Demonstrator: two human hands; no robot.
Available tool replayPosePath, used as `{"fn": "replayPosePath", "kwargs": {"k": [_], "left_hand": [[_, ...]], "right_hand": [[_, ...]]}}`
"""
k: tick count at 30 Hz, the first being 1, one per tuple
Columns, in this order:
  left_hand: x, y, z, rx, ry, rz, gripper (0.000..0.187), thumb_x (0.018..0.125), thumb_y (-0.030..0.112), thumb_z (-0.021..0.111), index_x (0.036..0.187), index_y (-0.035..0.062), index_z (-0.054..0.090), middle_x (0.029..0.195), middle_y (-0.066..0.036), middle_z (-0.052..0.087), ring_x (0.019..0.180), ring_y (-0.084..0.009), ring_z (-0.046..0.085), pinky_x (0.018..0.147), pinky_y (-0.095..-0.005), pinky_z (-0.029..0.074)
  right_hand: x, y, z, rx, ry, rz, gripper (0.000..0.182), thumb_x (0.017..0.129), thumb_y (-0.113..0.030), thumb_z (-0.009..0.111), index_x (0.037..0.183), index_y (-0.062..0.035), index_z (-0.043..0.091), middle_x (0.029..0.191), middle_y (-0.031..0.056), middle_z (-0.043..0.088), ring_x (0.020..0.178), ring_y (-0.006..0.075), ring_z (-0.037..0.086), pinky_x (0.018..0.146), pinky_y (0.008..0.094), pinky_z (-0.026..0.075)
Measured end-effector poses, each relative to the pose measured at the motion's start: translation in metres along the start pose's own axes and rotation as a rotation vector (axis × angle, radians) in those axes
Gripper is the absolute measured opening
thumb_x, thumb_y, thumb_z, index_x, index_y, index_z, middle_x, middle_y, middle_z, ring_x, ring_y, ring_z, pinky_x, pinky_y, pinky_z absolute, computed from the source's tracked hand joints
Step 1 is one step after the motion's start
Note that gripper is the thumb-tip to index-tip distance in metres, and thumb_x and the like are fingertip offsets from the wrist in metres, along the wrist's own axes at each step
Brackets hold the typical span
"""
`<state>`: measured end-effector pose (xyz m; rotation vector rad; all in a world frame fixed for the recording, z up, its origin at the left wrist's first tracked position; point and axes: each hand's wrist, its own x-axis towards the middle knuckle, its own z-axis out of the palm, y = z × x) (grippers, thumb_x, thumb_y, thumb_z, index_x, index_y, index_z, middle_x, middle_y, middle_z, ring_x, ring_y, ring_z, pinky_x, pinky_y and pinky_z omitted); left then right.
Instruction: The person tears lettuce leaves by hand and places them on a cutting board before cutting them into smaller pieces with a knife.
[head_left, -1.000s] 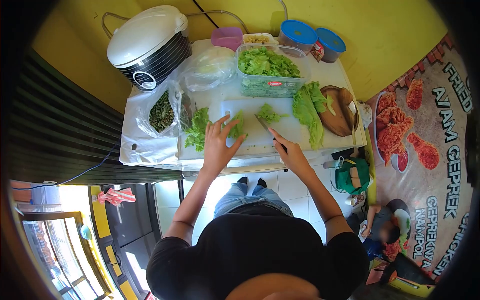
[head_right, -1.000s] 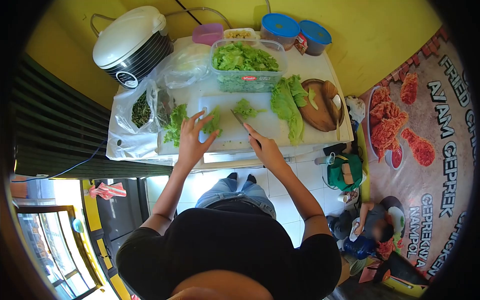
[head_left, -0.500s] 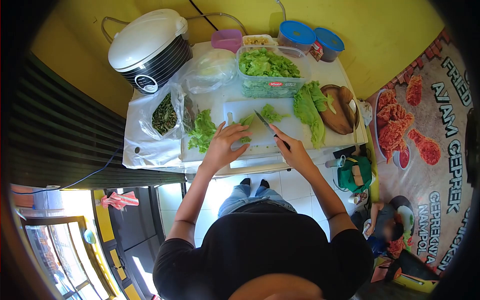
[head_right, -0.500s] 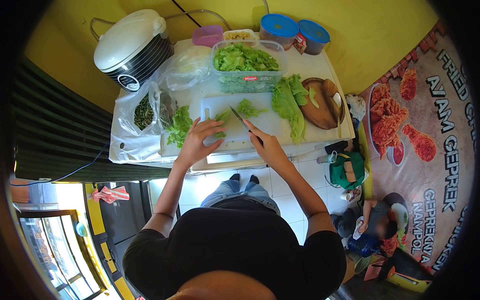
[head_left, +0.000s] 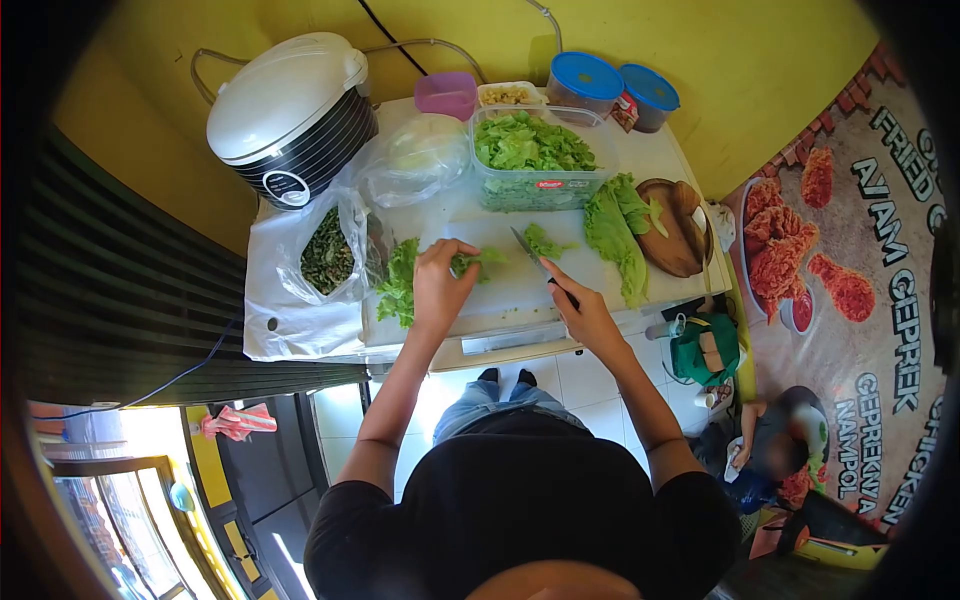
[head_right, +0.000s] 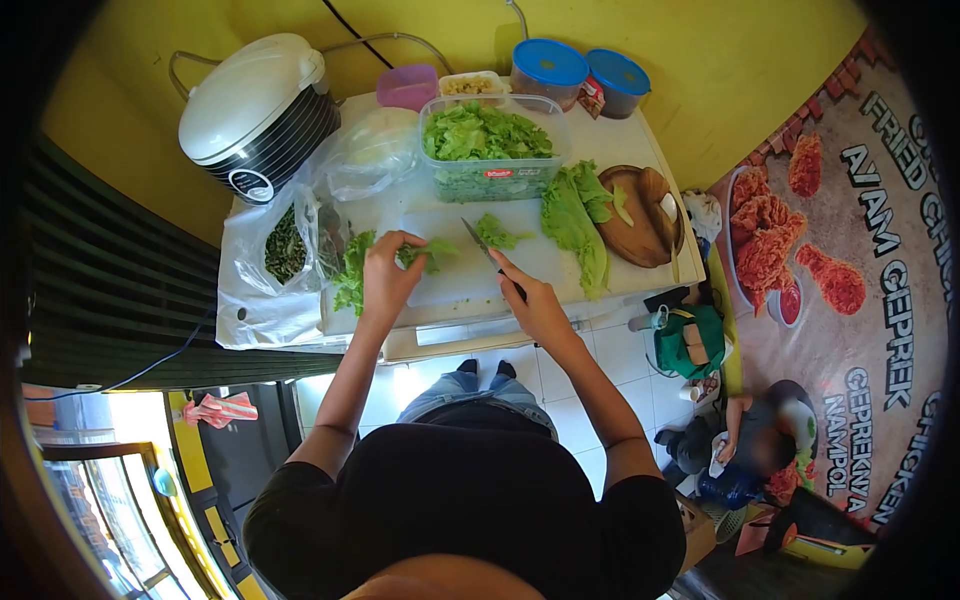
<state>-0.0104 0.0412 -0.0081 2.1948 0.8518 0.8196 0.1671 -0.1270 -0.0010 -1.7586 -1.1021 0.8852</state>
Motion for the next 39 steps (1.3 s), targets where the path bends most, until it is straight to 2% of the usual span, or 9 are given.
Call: {"fn": "replayPosePath", "kwargs": {"k": [4, 7, 15, 20, 22, 25, 28, 32, 39], "left_hand": [[0.015, 0.016, -0.001, 0.116, 0.302, 0.073, 0.02, 0.075, 0.008, 0.071, 0.095, 0.0098, 0.069, 0.103, -0.006, 0.064, 0.094, -0.0271, 0.059, 0.08, -0.0402, 0.043], [-0.007, 0.009, 0.012, 0.252, -0.044, 0.159, 0.029, 0.081, 0.019, 0.071, 0.107, 0.0073, 0.069, 0.108, -0.009, 0.064, 0.095, -0.0281, 0.059, 0.084, -0.0408, 0.045], [-0.035, 0.017, 0.021, 0.142, -0.097, 0.175, 0.04, 0.086, 0.025, 0.067, 0.117, -0.0005, 0.064, 0.121, -0.013, 0.055, 0.1, -0.0318, 0.056, 0.089, -0.0441, 0.044], [-0.036, 0.017, 0.023, 0.363, -0.071, 0.288, 0.044, 0.09, 0.032, 0.061, 0.118, -0.0019, 0.062, 0.135, -0.014, 0.051, 0.121, -0.0342, 0.05, 0.108, -0.0499, 0.03], [-0.037, 0.012, 0.026, 0.334, -0.118, 0.256, 0.044, 0.09, 0.032, 0.061, 0.119, -0.0019, 0.062, 0.136, -0.014, 0.052, 0.125, -0.032, 0.049, 0.11, -0.0493, 0.028], [-0.037, 0.009, 0.025, 0.309, -0.173, 0.212, 0.044, 0.092, 0.032, 0.06, 0.121, -0.0005, 0.062, 0.136, -0.014, 0.054, 0.13, -0.0277, 0.047, 0.112, -0.0489, 0.026], [-0.035, 0.011, 0.024, 0.296, -0.179, 0.185, 0.043, 0.092, 0.031, 0.059, 0.123, 0.0014, 0.061, 0.134, -0.013, 0.056, 0.13, -0.0258, 0.048, 0.112, -0.0493, 0.026], [-0.037, 0.014, 0.027, 0.284, -0.151, 0.141, 0.042, 0.092, 0.03, 0.059, 0.124, 0.0031, 0.062, 0.134, -0.011, 0.057, 0.128, -0.0258, 0.05, 0.112, -0.05, 0.026], [-0.039, 0.018, 0.028, 0.272, -0.132, 0.072, 0.039, 0.091, 0.026, 0.062, 0.124, 0.0064, 0.063, 0.135, -0.008, 0.056, 0.129, -0.0244, 0.049, 0.113, -0.0518, 0.024]], "right_hand": [[0.002, -0.015, 0.001, 0.006, 0.04, 0.045, 0.045, 0.099, -0.016, 0.05, 0.143, -0.0211, 0.045, 0.074, 0.0098, 0.056, 0.06, 0.0096, 0.036, 0.057, 0.0245, 0.039], [0.005, -0.01, 0.004, -0.023, 0.081, 0.002, 0.044, 0.099, -0.016, 0.05, 0.143, -0.0208, 0.045, 0.076, 0.0106, 0.058, 0.059, 0.0095, 0.036, 0.057, 0.0252, 0.04], [-0.001, -0.011, 0.017, -0.033, 0.05, 0.05, 0.045, 0.1, -0.016, 0.049, 0.145, -0.0207, 0.043, 0.067, 0.003, 0.047, 0.057, 0.0079, 0.037, 0.055, 0.024, 0.038], [-0.009, -0.014, 0.028, -0.003, 0.041, -0.001, 0.046, 0.101, -0.016, 0.047, 0.146, -0.0215, 0.042, 0.061, -0.0033, 0.037, 0.054, 0.0055, 0.036, 0.05, 0.0225, 0.035], [-0.014, -0.024, 0.027, -0.033, -0.015, 0.09, 0.045, 0.101, -0.019, 0.047, 0.145, -0.0152, 0.041, 0.077, 0.0159, 0.057, 0.065, 0.0147, 0.049, 0.067, 0.0287, 0.045], [-0.012, -0.005, 0.037, -0.082, 0.058, -0.136, 0.045, 0.1, -0.018, 0.047, 0.144, -0.0151, 0.042, 0.079, 0.0226, 0.062, 0.068, 0.0254, 0.063, 0.068, 0.0328, 0.048], [-0.016, -0.002, 0.034, -0.276, 0.013, -0.06, 0.048, 0.099, -0.018, 0.048, 0.146, -0.0172, 0.039, 0.077, 0.0245, 0.064, 0.069, 0.0376, 0.065, 0.065, 0.0404, 0.051], [-0.019, 0.004, 0.039, -0.482, 0.021, -0.092, 0.051, 0.098, -0.014, 0.049, 0.146, -0.0206, 0.038, 0.085, 0.0255, 0.065, 0.068, 0.0387, 0.063, 0.067, 0.0421, 0.051], [0.004, 0.003, 0.036, -0.542, -0.011, -0.161, 0.054, 0.097, -0.018, 0.049, 0.148, -0.022, 0.032, 0.068, 0.0243, 0.062, 0.059, 0.0407, 0.062, 0.057, 0.05, 0.05]]}}
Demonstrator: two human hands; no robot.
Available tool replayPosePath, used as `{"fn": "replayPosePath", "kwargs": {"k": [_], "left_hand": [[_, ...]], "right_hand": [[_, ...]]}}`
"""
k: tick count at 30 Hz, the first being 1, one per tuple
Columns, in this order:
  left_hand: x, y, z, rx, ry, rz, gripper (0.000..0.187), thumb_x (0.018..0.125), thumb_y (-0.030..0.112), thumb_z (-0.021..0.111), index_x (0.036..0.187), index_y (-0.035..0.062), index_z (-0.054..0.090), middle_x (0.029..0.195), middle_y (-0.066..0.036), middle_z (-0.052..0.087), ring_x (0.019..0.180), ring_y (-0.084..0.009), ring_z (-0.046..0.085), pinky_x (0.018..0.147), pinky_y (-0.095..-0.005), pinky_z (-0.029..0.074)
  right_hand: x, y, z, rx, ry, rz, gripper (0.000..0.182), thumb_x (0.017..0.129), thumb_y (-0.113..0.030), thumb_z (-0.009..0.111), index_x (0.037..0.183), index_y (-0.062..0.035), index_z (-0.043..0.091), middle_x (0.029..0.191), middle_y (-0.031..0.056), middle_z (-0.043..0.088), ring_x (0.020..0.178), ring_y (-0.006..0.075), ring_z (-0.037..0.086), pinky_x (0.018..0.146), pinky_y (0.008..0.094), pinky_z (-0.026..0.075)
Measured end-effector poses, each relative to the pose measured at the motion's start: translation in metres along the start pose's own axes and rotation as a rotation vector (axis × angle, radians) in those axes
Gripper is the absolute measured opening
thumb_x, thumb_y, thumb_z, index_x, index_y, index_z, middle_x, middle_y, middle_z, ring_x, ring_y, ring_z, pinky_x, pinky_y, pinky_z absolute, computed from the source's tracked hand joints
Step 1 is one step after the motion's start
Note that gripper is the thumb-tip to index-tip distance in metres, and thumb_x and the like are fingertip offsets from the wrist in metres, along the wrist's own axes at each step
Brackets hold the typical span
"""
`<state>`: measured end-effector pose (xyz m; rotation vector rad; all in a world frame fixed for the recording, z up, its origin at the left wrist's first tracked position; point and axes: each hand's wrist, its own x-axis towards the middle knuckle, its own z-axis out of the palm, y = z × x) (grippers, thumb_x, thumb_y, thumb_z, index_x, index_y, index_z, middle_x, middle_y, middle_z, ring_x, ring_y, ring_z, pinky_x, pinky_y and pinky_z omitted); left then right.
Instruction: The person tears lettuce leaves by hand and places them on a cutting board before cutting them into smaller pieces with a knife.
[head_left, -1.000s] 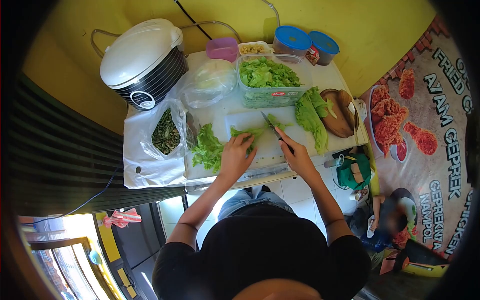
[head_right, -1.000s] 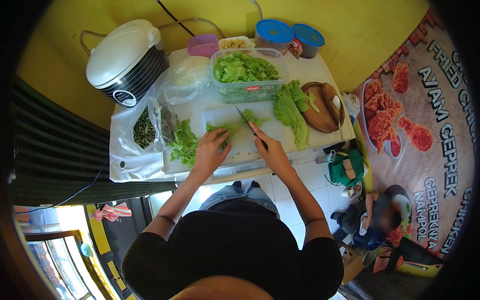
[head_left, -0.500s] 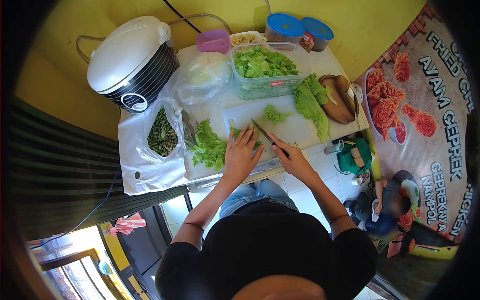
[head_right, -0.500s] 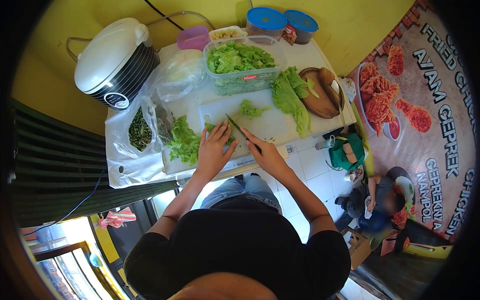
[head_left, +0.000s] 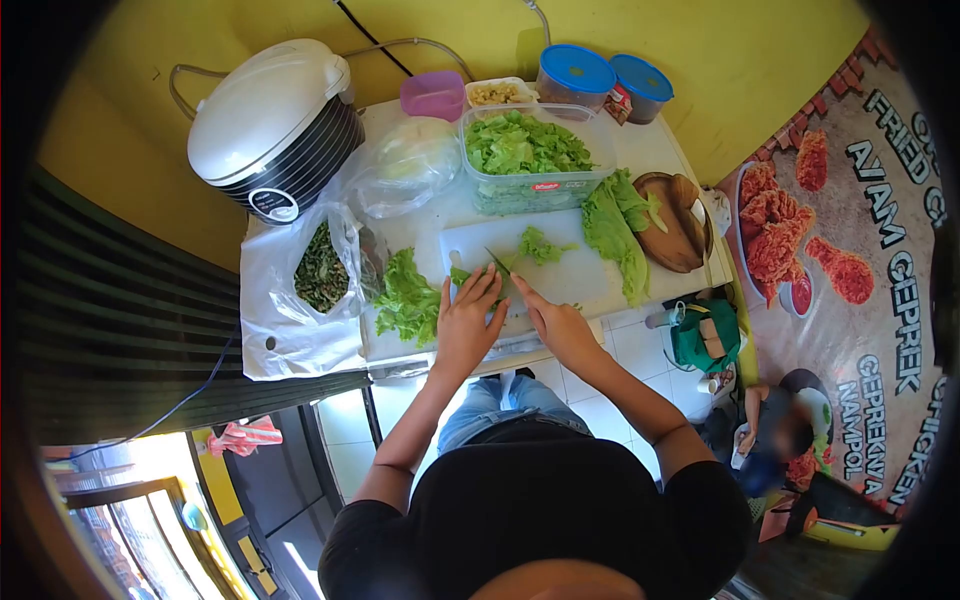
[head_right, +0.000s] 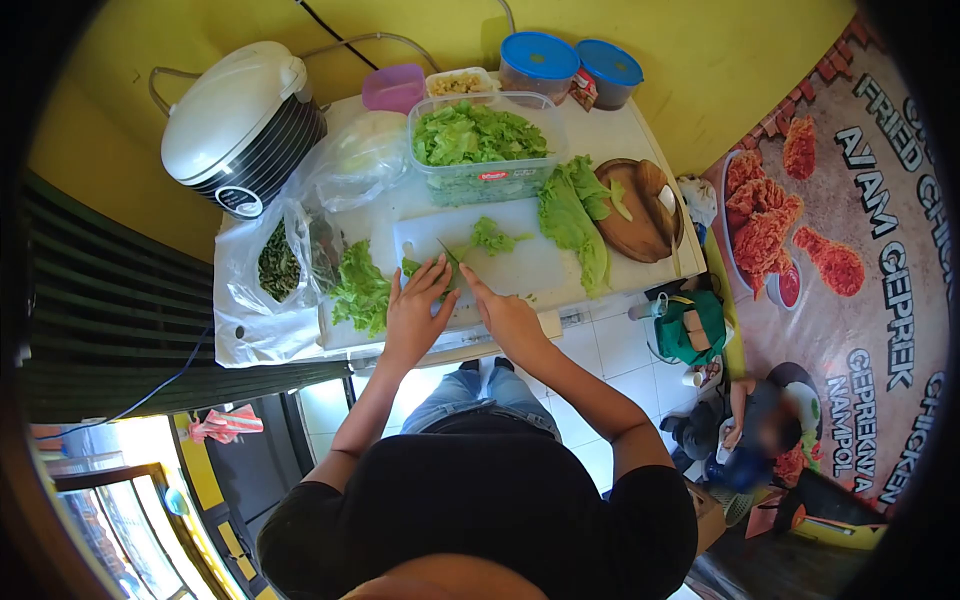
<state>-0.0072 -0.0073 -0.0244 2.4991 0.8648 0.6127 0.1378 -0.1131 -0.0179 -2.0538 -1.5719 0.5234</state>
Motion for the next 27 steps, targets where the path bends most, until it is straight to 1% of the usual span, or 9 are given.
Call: {"fn": "replayPosePath", "kwargs": {"k": [6, 11, 14, 16, 17, 19, 21, 24, 27], "left_hand": [[0.001, -0.001, 0.001, 0.015, 0.027, 0.011, 0.037, 0.088, 0.022, 0.062, 0.122, 0.0055, 0.063, 0.134, -0.008, 0.057, 0.129, -0.0231, 0.049, 0.113, -0.0533, 0.024], [-0.003, 0.0, -0.002, 0.065, 0.073, 0.082, 0.035, 0.087, 0.018, 0.063, 0.12, 0.0053, 0.064, 0.137, -0.009, 0.051, 0.133, -0.0288, 0.042, 0.113, -0.0528, 0.024], [-0.007, 0.01, -0.011, 0.114, 0.046, 0.001, 0.035, 0.085, 0.012, 0.062, 0.119, 0.0084, 0.065, 0.132, -0.01, 0.051, 0.126, -0.0309, 0.045, 0.108, -0.0519, 0.031], [-0.007, 0.012, -0.013, 0.131, 0.005, -0.097, 0.035, 0.085, 0.008, 0.061, 0.119, 0.0098, 0.065, 0.129, -0.01, 0.053, 0.123, -0.0318, 0.048, 0.105, -0.0506, 0.035], [-0.006, 0.008, -0.012, 0.057, -0.029, -0.075, 0.036, 0.084, 0.005, 0.06, 0.119, 0.0104, 0.065, 0.128, -0.011, 0.054, 0.12, -0.0317, 0.05, 0.103, -0.0478, 0.038], [-0.001, 0.001, -0.007, -0.012, -0.066, -0.055, 0.037, 0.083, 0.002, 0.058, 0.119, 0.011, 0.065, 0.127, -0.011, 0.056, 0.118, -0.0317, 0.052, 0.1, -0.045, 0.041], [0.007, -0.007, 0.001, -0.121, -0.066, 0.157, 0.037, 0.084, -0.001, 0.054, 0.117, 0.0104, 0.065, 0.123, -0.01, 0.059, 0.121, -0.0286, 0.052, 0.103, -0.0391, 0.041], [0.02, -0.017, -0.001, -0.014, -0.05, 0.313, 0.036, 0.084, -0.001, 0.055, 0.116, 0.0109, 0.066, 0.121, -0.009, 0.061, 0.123, -0.0276, 0.051, 0.105, -0.0429, 0.04], [0.022, -0.014, -0.015, 0.102, -0.05, 0.324, 0.034, 0.084, 0.0, 0.056, 0.114, 0.0117, 0.067, 0.119, -0.007, 0.063, 0.124, -0.0256, 0.051, 0.106, -0.046, 0.039]], "right_hand": [[-0.036, 0.016, -0.004, 0.125, 0.023, -0.049, 0.054, 0.097, -0.016, 0.049, 0.148, -0.0224, 0.034, 0.069, 0.0236, 0.062, 0.061, 0.0405, 0.062, 0.059, 0.0482, 0.049], [-0.023, 0.026, -0.01, 0.281, -0.003, -0.058, 0.053, 0.097, -0.013, 0.05, 0.147, -0.0236, 0.037, 0.067, 0.0226, 0.058, 0.058, 0.0381, 0.059, 0.06, 0.0424, 0.048], [-0.01, 0.03, -0.016, 0.319, 0.016, -0.01, 0.052, 0.097, -0.013, 0.05, 0.146, -0.0238, 0.039, 0.067, 0.0209, 0.056, 0.056, 0.034, 0.055, 0.06, 0.0372, 0.046], [-0.008, 0.029, -0.029, 0.412, -0.008, 0.043, 0.051, 0.098, -0.014, 0.051, 0.146, -0.0245, 0.04, 0.065, 0.0173, 0.052, 0.054, 0.0238, 0.05, 0.058, 0.0327, 0.045], [-0.008, 0.027, -0.036, 0.413, -0.009, 0.037, 0.051, 0.098, -0.014, 0.051, 0.146, -0.0245, 0.04, 0.065, 0.0173, 0.052, 0.054, 0.0238, 0.05, 0.058, 0.0327, 0.045], [-0.011, 0.023, -0.048, 0.461, -0.031, 0.09, 0.048, 0.098, -0.015, 0.051, 0.145, -0.0247, 0.042, 0.064, 0.0125, 0.048, 0.055, 0.0154, 0.042, 0.057, 0.0288, 0.042], [-0.01, 0.026, -0.051, 0.479, -0.027, 0.041, 0.048, 0.098, -0.016, 0.051, 0.144, -0.0249, 0.043, 0.064, 0.0111, 0.046, 0.056, 0.0137, 0.04, 0.057, 0.0279, 0.041], [-0.012, 0.022, -0.056, 0.476, -0.045, -0.001, 0.047, 0.098, -0.016, 0.051, 0.144, -0.0247, 0.044, 0.064, 0.0103, 0.045, 0.057, 0.0125, 0.037, 0.057, 0.027, 0.041], [-0.007, 0.024, -0.048, 0.446, -0.07, -0.04, 0.046, 0.098, -0.016, 0.051, 0.144, -0.0237, 0.045, 0.064, 0.0121, 0.045, 0.055, 0.0145, 0.038, 0.057, 0.0278, 0.042]]}}
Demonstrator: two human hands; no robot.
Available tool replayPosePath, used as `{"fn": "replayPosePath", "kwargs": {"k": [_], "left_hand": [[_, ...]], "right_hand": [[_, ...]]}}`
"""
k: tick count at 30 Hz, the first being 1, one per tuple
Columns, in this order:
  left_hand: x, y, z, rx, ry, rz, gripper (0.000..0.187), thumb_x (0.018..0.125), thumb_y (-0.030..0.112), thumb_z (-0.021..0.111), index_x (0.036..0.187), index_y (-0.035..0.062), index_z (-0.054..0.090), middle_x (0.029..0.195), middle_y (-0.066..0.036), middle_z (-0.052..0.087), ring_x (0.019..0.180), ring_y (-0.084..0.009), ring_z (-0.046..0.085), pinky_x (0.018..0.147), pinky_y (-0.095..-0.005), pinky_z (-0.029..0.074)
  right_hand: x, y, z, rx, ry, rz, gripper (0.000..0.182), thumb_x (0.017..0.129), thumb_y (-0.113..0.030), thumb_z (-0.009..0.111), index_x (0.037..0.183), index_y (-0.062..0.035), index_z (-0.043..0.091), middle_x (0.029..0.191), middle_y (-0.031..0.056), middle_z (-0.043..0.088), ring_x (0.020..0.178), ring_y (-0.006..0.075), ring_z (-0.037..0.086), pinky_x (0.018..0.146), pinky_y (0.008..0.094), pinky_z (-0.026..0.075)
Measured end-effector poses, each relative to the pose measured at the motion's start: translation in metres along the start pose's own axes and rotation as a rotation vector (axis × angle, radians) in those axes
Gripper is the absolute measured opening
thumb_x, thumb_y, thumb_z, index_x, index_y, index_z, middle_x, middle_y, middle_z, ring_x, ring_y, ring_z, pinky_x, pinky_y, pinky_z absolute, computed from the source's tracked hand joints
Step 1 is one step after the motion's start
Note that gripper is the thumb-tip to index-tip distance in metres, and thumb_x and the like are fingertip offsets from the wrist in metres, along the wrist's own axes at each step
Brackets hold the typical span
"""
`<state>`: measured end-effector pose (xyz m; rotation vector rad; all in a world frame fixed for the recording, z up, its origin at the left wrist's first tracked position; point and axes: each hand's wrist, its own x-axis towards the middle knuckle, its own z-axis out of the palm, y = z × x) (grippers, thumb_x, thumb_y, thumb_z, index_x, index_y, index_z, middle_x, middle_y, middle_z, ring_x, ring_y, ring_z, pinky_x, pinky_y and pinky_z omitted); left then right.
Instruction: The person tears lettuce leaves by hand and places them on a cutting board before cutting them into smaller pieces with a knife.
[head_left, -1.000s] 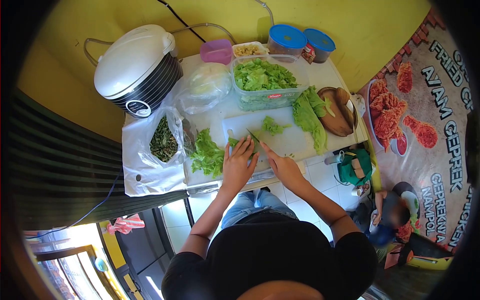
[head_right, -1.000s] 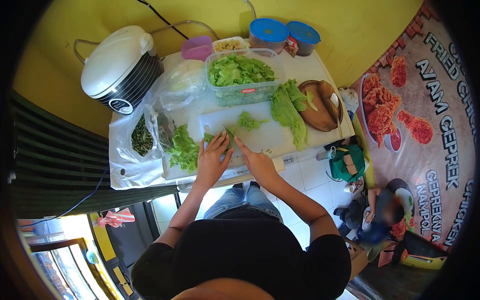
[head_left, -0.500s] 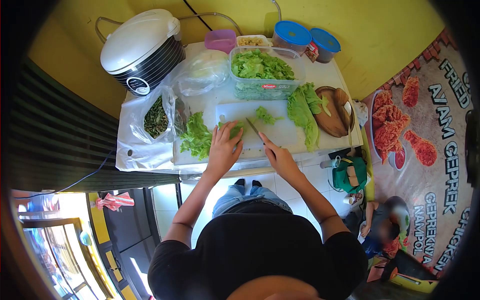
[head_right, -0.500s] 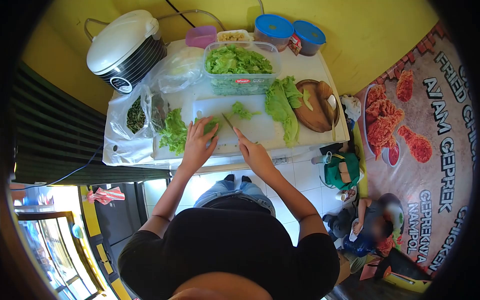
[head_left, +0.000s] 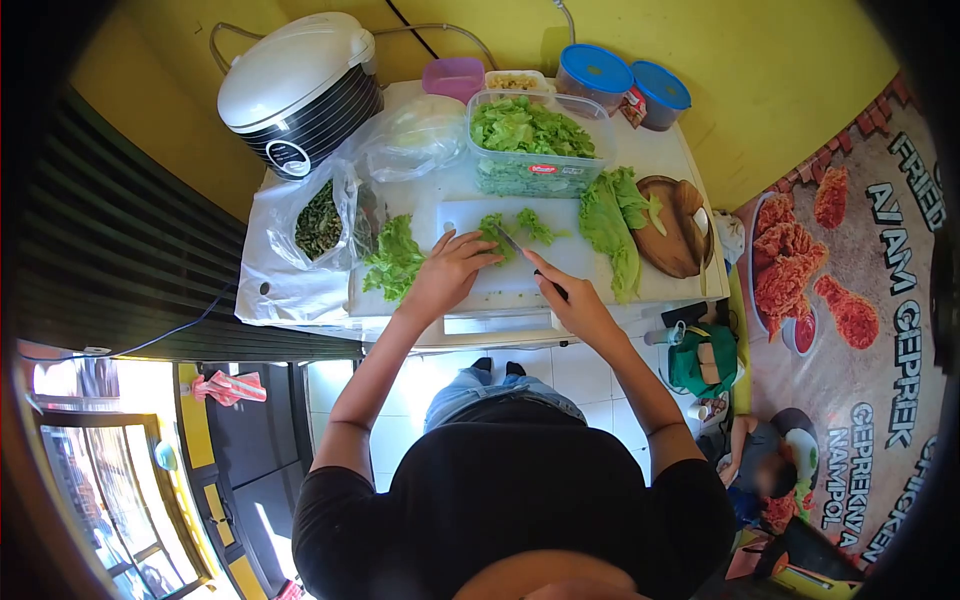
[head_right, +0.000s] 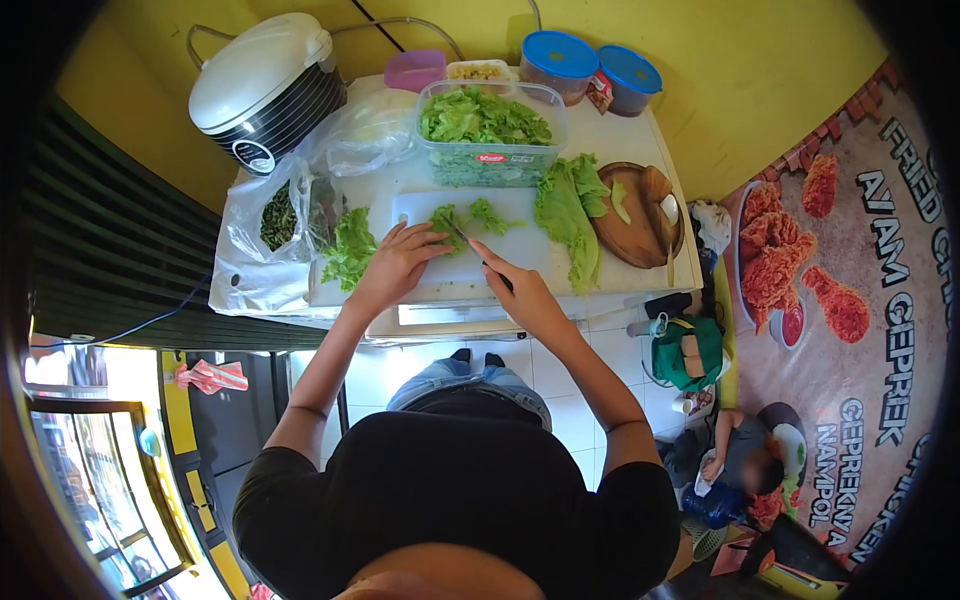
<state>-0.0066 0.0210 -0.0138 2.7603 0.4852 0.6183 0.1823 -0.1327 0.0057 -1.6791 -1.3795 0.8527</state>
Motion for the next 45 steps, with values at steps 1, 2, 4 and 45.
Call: {"fn": "replayPosePath", "kwargs": {"k": [1, 2, 4, 45], "left_hand": [[0.0, -0.002, -0.001, 0.002, 0.001, 0.002, 0.034, 0.084, 0.0, 0.056, 0.114, 0.0117, 0.067, 0.119, -0.007, 0.063, 0.124, -0.0256, 0.051, 0.106, -0.046, 0.039], [-0.002, -0.004, -0.002, -0.007, 0.011, 0.005, 0.033, 0.084, 0.001, 0.058, 0.113, 0.0122, 0.067, 0.119, -0.006, 0.063, 0.122, -0.025, 0.053, 0.106, -0.0473, 0.039], [-0.006, -0.006, -0.002, -0.015, 0.019, 0.005, 0.032, 0.084, 0.003, 0.059, 0.113, 0.0127, 0.068, 0.118, -0.006, 0.063, 0.12, -0.0244, 0.055, 0.106, -0.0485, 0.039], [-0.028, -0.009, -0.02, -0.157, 0.063, -0.265, 0.02, 0.085, 0.017, 0.068, 0.104, 0.0103, 0.071, 0.106, -0.009, 0.066, 0.103, -0.0272, 0.062, 0.111, -0.0542, 0.029]], "right_hand": [[0.002, 0.005, 0.003, -0.012, -0.013, -0.029, 0.046, 0.098, -0.017, 0.051, 0.144, -0.0233, 0.044, 0.063, 0.0132, 0.046, 0.053, 0.0161, 0.039, 0.057, 0.0284, 0.042], [0.003, 0.009, 0.005, -0.011, -0.013, -0.029, 0.046, 0.098, -0.017, 0.051, 0.144, -0.0233, 0.044, 0.063, 0.0132, 0.046, 0.053, 0.0161, 0.039, 0.057, 0.0284, 0.042], [0.005, 0.013, 0.01, -0.083, -0.047, 0.011, 0.046, 0.098, -0.017, 0.05, 0.144, -0.0231, 0.044, 0.063, 0.0156, 0.047, 0.051, 0.0204, 0.042, 0.057, 0.03, 0.043], [-0.024, 0.0, 0.021, -0.284, -0.039, 0.09, 0.046, 0.098, -0.016, 0.051, 0.143, -0.0225, 0.044, 0.088, 0.0189, 0.068, 0.071, 0.0368, 0.064, 0.068, 0.0372, 0.051]]}}
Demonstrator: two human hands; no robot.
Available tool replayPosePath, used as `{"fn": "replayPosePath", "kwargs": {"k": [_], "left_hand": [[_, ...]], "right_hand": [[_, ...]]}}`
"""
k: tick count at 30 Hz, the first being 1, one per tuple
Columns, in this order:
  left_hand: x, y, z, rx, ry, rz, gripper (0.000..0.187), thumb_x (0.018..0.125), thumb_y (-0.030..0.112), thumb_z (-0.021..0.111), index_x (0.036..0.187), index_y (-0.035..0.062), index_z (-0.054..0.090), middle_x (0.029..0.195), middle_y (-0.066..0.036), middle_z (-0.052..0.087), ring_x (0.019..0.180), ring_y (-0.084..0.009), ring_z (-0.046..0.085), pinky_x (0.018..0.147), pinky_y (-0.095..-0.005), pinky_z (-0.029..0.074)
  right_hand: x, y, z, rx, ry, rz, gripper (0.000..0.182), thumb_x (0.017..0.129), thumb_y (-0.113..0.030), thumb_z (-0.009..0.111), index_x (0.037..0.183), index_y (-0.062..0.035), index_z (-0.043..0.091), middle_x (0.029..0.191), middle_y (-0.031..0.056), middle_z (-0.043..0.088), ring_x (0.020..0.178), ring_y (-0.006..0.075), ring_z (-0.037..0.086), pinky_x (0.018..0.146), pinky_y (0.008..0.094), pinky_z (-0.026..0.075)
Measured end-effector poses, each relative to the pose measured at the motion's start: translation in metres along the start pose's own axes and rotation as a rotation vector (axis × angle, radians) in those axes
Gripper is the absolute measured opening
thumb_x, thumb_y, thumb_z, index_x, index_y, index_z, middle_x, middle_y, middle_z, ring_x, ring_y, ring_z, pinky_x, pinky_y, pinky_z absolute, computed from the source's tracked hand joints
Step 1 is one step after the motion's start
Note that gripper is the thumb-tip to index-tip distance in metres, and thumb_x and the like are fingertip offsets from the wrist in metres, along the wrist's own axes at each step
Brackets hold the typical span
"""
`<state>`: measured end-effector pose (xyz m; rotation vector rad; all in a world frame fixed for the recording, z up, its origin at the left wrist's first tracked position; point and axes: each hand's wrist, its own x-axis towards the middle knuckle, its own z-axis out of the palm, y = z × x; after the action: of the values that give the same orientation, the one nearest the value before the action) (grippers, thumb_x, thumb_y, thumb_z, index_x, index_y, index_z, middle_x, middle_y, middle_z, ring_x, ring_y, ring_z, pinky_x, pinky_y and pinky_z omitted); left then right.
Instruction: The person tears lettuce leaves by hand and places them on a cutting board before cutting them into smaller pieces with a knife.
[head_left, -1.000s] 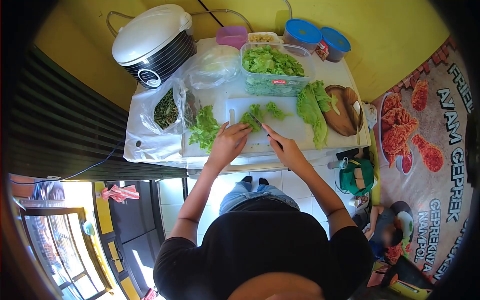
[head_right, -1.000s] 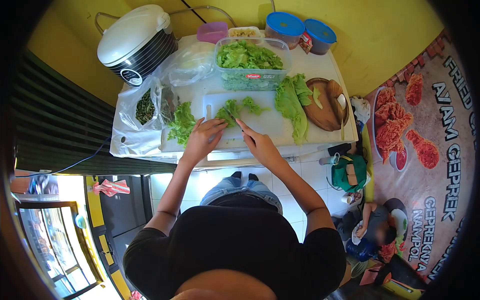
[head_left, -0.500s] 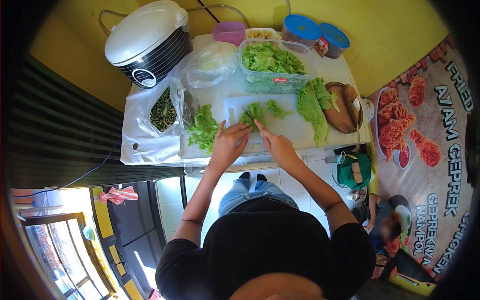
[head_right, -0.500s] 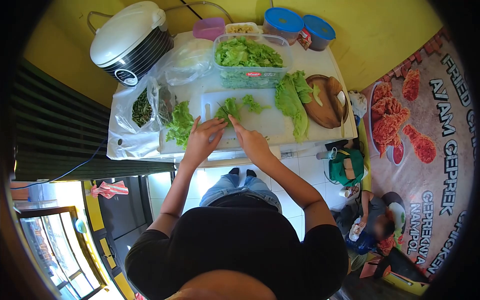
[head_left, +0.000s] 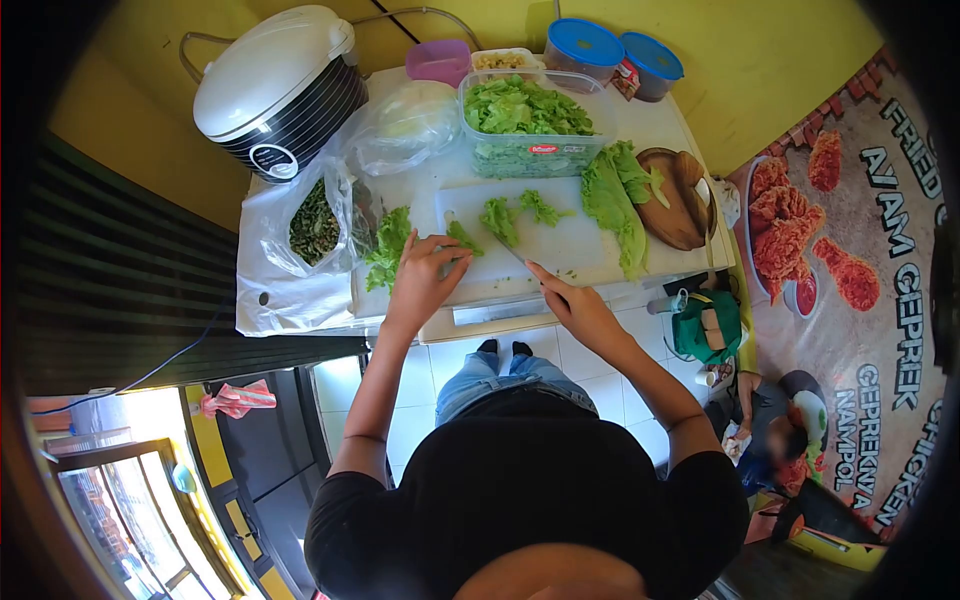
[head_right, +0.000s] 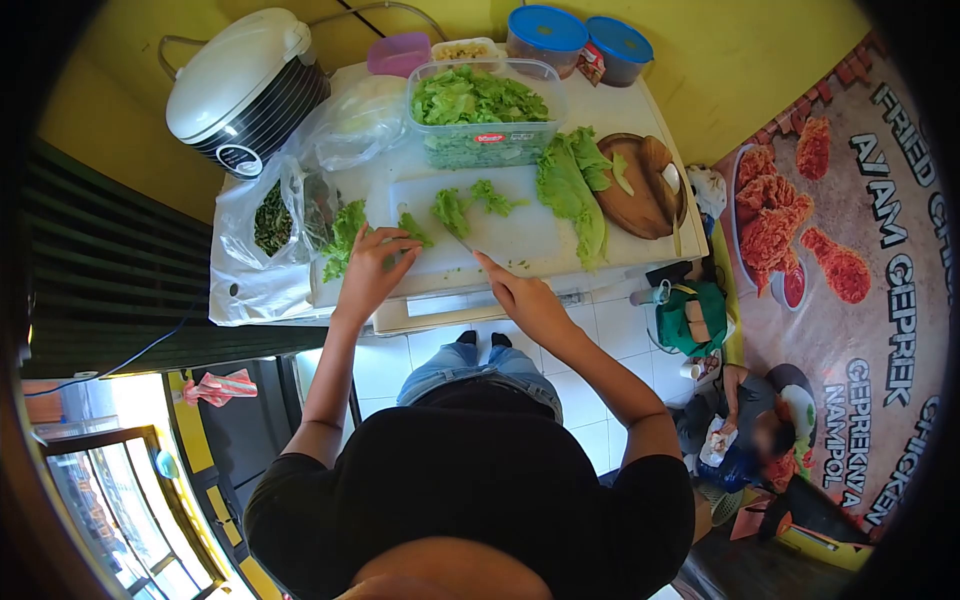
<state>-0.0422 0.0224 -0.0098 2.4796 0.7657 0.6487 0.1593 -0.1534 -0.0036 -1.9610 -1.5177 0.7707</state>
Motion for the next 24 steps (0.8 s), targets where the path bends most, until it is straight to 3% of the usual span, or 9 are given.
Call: {"fn": "replayPosePath", "kwargs": {"k": [2, 5, 7, 13, 16, 17, 19, 23, 24], "left_hand": [[0.006, 0.005, -0.003, -0.01, 0.027, 0.007, 0.021, 0.085, 0.017, 0.068, 0.105, 0.0108, 0.07, 0.108, -0.008, 0.066, 0.105, -0.0267, 0.062, 0.111, -0.0541, 0.029], [0.018, 0.016, -0.003, 0.005, 0.048, 0.031, 0.024, 0.085, 0.018, 0.069, 0.109, 0.0123, 0.068, 0.112, -0.007, 0.065, 0.108, -0.0254, 0.061, 0.111, -0.0539, 0.029], [0.03, 0.018, 0.001, 0.031, 0.039, 0.056, 0.026, 0.085, 0.018, 0.068, 0.111, 0.0132, 0.066, 0.114, -0.006, 0.064, 0.111, -0.0247, 0.06, 0.111, -0.0538, 0.029], [0.042, -0.004, 0.017, 0.195, -0.138, 0.24, 0.028, 0.089, 0.024, 0.065, 0.116, 0.0181, 0.066, 0.119, -0.005, 0.062, 0.125, -0.0215, 0.05, 0.115, -0.0532, 0.021], [0.033, -0.002, 0.013, 0.255, -0.147, 0.244, 0.032, 0.089, 0.027, 0.064, 0.12, 0.0196, 0.066, 0.117, -0.004, 0.062, 0.125, -0.0221, 0.049, 0.116, -0.0544, 0.018], [0.03, 0.002, 0.013, 0.279, -0.106, 0.244, 0.032, 0.088, 0.026, 0.065, 0.118, 0.018, 0.066, 0.112, -0.003, 0.061, 0.121, -0.0215, 0.05, 0.115, -0.0547, 0.019], [0.023, 0.006, 0.015, 0.304, -0.068, 0.243, 0.032, 0.086, 0.025, 0.066, 0.117, 0.0163, 0.067, 0.108, -0.002, 0.059, 0.116, -0.021, 0.051, 0.115, -0.055, 0.02], [0.02, 0.022, 0.027, 0.272, -0.007, 0.118, 0.037, 0.087, 0.027, 0.066, 0.122, 0.0156, 0.065, 0.105, -0.006, 0.058, 0.108, -0.0249, 0.054, 0.113, -0.0579, 0.021], [0.021, 0.028, 0.028, 0.257, 0.028, 0.075, 0.037, 0.087, 0.027, 0.067, 0.121, 0.015, 0.065, 0.104, -0.007, 0.057, 0.106, -0.0249, 0.054, 0.112, -0.058, 0.022]], "right_hand": [[-0.005, 0.005, -0.001, 0.017, 0.039, -0.052, 0.046, 0.098, -0.016, 0.051, 0.143, -0.0221, 0.045, 0.089, 0.0175, 0.069, 0.068, 0.0333, 0.064, 0.069, 0.0352, 0.05], [-0.017, -0.012, -0.02, 0.194, 0.016, 0.026, 0.045, 0.099, -0.016, 0.051, 0.143, -0.0214, 0.045, 0.082, 0.0139, 0.065, 0.061, 0.0193, 0.054, 0.066, 0.03, 0.047], [-0.019, -0.017, -0.029, 0.244, -0.026, 0.168, 0.045, 0.099, -0.015, 0.051, 0.144, -0.0203, 0.045, 0.073, 0.0097, 0.054, 0.061, 0.0111, 0.042, 0.061, 0.0261, 0.042], [0.009, 0.003, -0.016, 0.261, 0.111, 0.066, 0.047, 0.098, -0.017, 0.049, 0.144, -0.0215, 0.043, 0.069, 0.015, 0.055, 0.058, 0.0201, 0.05, 0.062, 0.0298, 0.045], [0.022, -0.002, -0.012, 0.299, 0.136, 0.034, 0.045, 0.099, -0.017, 0.049, 0.144, -0.0194, 0.045, 0.063, 0.0066, 0.041, 0.058, 0.0112, 0.037, 0.057, 0.0258, 0.04], [0.025, 0.001, -0.012, 0.3, 0.14, 0.032, 0.045, 0.099, -0.017, 0.049, 0.144, -0.0194, 0.045, 0.063, 0.0066, 0.041, 0.058, 0.0112, 0.037, 0.057, 0.0258, 0.04], [0.029, 0.006, -0.01, 0.229, 0.087, 0.026, 0.047, 0.098, -0.018, 0.049, 0.144, -0.0205, 0.043, 0.068, 0.0169, 0.055, 0.057, 0.0233, 0.055, 0.061, 0.0311, 0.046], [0.026, 0.004, -0.011, 0.241, 0.1, 0.064, 0.047, 0.098, -0.018, 0.049, 0.145, -0.0201, 0.042, 0.066, 0.0164, 0.054, 0.055, 0.0224, 0.053, 0.06, 0.0318, 0.045], [0.025, 0.001, -0.011, 0.265, 0.116, 0.065, 0.046, 0.099, -0.018, 0.048, 0.145, -0.0193, 0.043, 0.064, 0.011, 0.047, 0.056, 0.0166, 0.045, 0.058, 0.0289, 0.042]]}}
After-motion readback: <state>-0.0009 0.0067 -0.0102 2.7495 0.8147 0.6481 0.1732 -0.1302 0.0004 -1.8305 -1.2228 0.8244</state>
